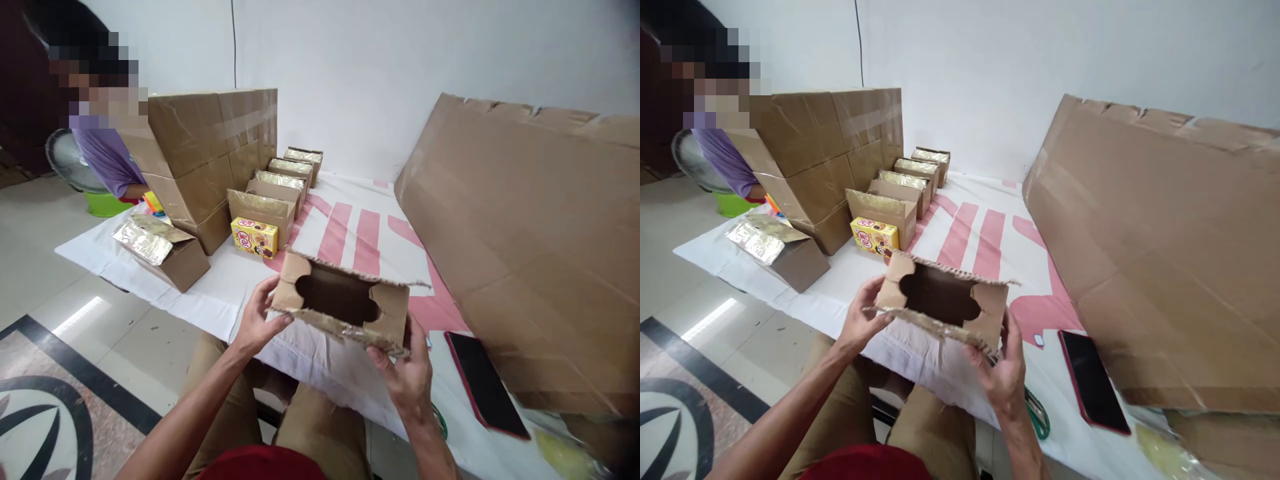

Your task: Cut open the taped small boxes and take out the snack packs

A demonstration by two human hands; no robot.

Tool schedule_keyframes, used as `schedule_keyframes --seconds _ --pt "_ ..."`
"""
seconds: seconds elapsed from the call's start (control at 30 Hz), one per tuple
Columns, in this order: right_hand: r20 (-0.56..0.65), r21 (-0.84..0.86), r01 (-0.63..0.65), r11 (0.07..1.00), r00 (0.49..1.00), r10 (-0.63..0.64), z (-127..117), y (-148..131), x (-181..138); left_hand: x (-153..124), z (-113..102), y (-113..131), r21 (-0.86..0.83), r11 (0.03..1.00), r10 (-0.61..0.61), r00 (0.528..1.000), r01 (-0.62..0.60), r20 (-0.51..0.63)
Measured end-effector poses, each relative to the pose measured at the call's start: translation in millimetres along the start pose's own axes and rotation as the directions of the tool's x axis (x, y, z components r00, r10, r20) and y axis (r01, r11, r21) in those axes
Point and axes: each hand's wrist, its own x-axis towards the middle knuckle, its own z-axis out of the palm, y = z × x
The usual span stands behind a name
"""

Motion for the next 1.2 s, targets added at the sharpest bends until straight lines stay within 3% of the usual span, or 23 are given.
schedule_keyframes --seconds 0.1,0.23,0.37,0.47,0.6,0.73,0.83,0.9,1.0,1.1,1.2 --pt "0.032 0.05 0.029 0.998 0.999 -0.031 2.6 -16.4 -20.7 -22.8 -16.1 25.2 0.015 0.999 0.034 0.997 -0.033 -0.066" --pt "0.03 -0.004 -0.024 1.0 0.999 0.024 13.6 -37.1 -8.1 -13.8 -11.4 45.3 0.062 0.997 -0.028 0.985 0.039 -0.169" --pt "0.06 -0.103 -0.091 0.99 0.993 0.098 24.5 -41.8 -6.3 -15.2 -12.9 33.4 0.059 0.989 -0.119 0.965 0.136 -0.235" --pt "0.161 -0.09 -0.13 0.987 0.976 0.143 42.6 -35.9 -14.4 -24.9 -34.0 16.3 0.092 0.981 -0.141 0.949 0.173 -0.282" --pt "0.276 -0.003 -0.15 0.989 0.95 0.145 93.3 -32.6 -4.0 -9.9 -77.1 5.1 0.154 0.976 -0.086 0.924 0.153 -0.373" --pt "0.294 0.09 -0.108 0.99 0.953 0.077 162.1 -31.9 33.6 46.8 -115.1 0.1 0.288 0.954 0.054 0.896 0.083 -0.44" --pt "0.277 0.125 -0.039 0.991 0.961 0.003 203.0 -25.4 53.7 81.2 -129.8 -8.2 0.342 0.929 0.061 0.852 0.142 -0.52" --pt "0.261 0.121 -0.019 0.992 0.965 -0.013 216.6 -16.6 55.2 82.9 -129.4 -16.7 0.357 0.915 0.054 0.817 0.19 -0.574" --pt "0.223 0.077 -0.045 0.996 0.974 0.027 219.0 1.6 43.6 54.5 -113.9 -32.8 0.383 0.903 0.093 0.783 0.194 -0.615" --pt "0.22 0.049 -0.064 0.997 0.974 0.051 215.5 18.4 29.2 20.1 -91.3 -49.4 0.343 0.919 0.066 0.784 0.192 -0.617" --pt "0.252 0.048 -0.05 0.998 0.967 0.037 220.2 26.2 23.9 11.1 -77.6 -62.1 0.284 0.937 -0.005 0.819 0.204 -0.573"
